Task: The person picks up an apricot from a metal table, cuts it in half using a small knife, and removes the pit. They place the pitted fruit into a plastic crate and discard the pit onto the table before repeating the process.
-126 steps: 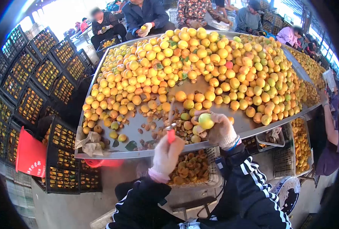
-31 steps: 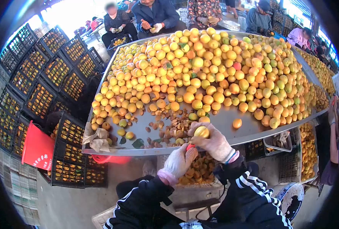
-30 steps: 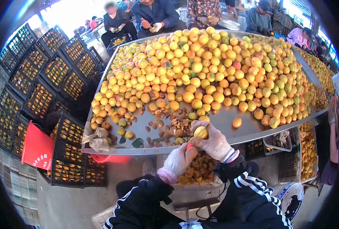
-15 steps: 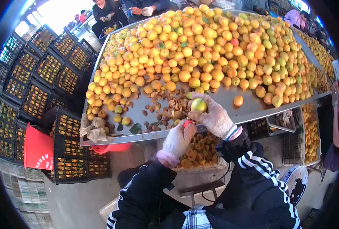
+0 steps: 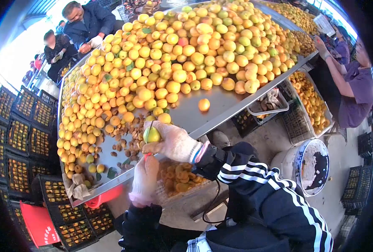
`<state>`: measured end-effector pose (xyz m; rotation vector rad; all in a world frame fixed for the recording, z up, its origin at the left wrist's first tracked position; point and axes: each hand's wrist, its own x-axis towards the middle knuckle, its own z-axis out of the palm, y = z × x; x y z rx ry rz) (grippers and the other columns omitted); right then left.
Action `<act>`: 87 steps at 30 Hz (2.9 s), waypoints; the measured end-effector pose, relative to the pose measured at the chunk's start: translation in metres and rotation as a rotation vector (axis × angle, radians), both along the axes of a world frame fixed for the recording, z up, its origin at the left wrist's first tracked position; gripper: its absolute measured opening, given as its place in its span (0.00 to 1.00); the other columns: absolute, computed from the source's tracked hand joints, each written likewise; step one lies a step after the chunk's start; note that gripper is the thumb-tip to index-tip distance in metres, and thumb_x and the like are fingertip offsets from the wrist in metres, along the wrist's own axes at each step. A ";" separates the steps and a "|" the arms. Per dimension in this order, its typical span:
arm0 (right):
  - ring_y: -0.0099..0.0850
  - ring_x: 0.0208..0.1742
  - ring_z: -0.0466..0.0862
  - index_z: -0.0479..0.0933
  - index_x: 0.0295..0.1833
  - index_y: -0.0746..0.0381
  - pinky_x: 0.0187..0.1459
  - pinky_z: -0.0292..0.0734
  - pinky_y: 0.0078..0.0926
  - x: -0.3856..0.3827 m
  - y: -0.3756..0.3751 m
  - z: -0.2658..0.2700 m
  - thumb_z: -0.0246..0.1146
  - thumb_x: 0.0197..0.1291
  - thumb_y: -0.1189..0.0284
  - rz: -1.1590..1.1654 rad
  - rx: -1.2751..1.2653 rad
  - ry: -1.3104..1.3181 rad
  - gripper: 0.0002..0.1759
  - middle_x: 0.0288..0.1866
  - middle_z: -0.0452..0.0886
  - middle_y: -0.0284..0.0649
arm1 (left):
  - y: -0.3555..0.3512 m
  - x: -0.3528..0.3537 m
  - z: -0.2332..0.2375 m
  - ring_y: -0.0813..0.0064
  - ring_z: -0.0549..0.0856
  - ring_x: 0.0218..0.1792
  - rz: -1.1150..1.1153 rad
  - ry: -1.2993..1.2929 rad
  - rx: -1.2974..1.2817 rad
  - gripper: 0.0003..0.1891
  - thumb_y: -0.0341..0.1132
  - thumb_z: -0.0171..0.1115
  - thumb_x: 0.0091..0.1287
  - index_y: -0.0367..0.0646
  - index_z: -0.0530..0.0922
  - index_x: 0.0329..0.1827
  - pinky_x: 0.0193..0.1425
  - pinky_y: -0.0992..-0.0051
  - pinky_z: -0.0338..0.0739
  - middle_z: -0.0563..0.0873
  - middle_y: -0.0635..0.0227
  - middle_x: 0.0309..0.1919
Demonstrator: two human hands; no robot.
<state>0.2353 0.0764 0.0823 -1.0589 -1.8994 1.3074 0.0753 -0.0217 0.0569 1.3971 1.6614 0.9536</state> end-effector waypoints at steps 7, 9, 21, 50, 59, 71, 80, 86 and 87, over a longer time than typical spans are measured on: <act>0.48 0.50 0.84 0.74 0.61 0.57 0.53 0.78 0.39 0.014 0.006 0.002 0.71 0.55 0.51 -0.060 0.230 -0.038 0.33 0.45 0.84 0.50 | -0.005 0.003 -0.002 0.83 0.71 0.25 0.118 -0.516 0.079 0.10 0.37 0.60 0.70 0.39 0.76 0.37 0.27 0.77 0.66 0.76 0.74 0.25; 0.45 0.54 0.84 0.75 0.59 0.60 0.56 0.77 0.38 0.025 0.008 0.012 0.63 0.65 0.56 -0.012 -0.068 -0.046 0.24 0.51 0.83 0.49 | -0.007 0.003 0.006 0.77 0.78 0.28 0.216 -0.363 0.286 0.15 0.43 0.62 0.72 0.37 0.75 0.40 0.29 0.74 0.70 0.79 0.71 0.29; 0.37 0.57 0.79 0.71 0.61 0.59 0.58 0.72 0.34 -0.011 -0.028 -0.045 0.53 0.70 0.65 0.420 0.189 0.306 0.17 0.50 0.79 0.44 | -0.006 0.001 0.006 0.54 0.85 0.31 -0.081 0.713 0.679 0.42 0.54 0.77 0.47 0.30 0.75 0.58 0.33 0.61 0.80 0.84 0.56 0.35; 0.54 0.40 0.81 0.71 0.45 0.58 0.38 0.76 0.47 -0.021 -0.022 -0.032 0.49 0.72 0.57 -0.065 0.448 0.106 0.16 0.33 0.79 0.51 | 0.025 0.044 0.010 0.56 0.83 0.35 0.461 0.077 0.585 0.07 0.30 0.56 0.67 0.37 0.77 0.43 0.42 0.64 0.78 0.82 0.56 0.33; 0.54 0.42 0.83 0.71 0.50 0.61 0.46 0.78 0.45 -0.038 -0.036 -0.060 0.50 0.71 0.60 -0.044 0.296 0.153 0.16 0.37 0.83 0.50 | 0.026 0.038 0.009 0.58 0.81 0.41 0.447 0.127 0.774 0.06 0.23 0.65 0.55 0.37 0.78 0.34 0.47 0.64 0.74 0.81 0.56 0.33; 0.28 0.68 0.70 0.64 0.69 0.59 0.72 0.63 0.29 -0.010 -0.065 -0.084 0.47 0.76 0.68 0.356 -0.412 0.280 0.19 0.65 0.70 0.38 | -0.003 0.032 0.010 0.53 0.80 0.27 0.051 0.331 0.855 0.10 0.29 0.69 0.45 0.42 0.74 0.24 0.31 0.64 0.74 0.79 0.58 0.26; 0.39 0.69 0.72 0.65 0.71 0.67 0.71 0.64 0.34 -0.020 -0.032 -0.098 0.49 0.70 0.69 0.240 0.461 -0.201 0.27 0.68 0.73 0.47 | 0.018 0.025 0.011 0.61 0.79 0.29 0.219 0.324 0.897 0.06 0.26 0.64 0.55 0.40 0.79 0.35 0.35 0.68 0.73 0.80 0.62 0.30; 0.38 0.68 0.76 0.68 0.68 0.68 0.67 0.70 0.32 -0.010 0.004 -0.045 0.56 0.75 0.63 0.011 -0.004 0.348 0.25 0.66 0.76 0.48 | 0.025 0.021 0.021 0.89 0.72 0.32 0.298 -0.815 0.369 0.15 0.30 0.54 0.76 0.35 0.75 0.63 0.34 0.87 0.65 0.74 0.81 0.33; 0.38 0.68 0.76 0.68 0.68 0.68 0.67 0.70 0.32 -0.009 0.006 -0.034 0.56 0.75 0.63 0.030 -0.013 0.350 0.25 0.66 0.76 0.48 | 0.027 0.022 0.020 0.89 0.71 0.31 0.250 -0.889 0.359 0.19 0.30 0.53 0.77 0.35 0.72 0.68 0.34 0.87 0.64 0.74 0.81 0.33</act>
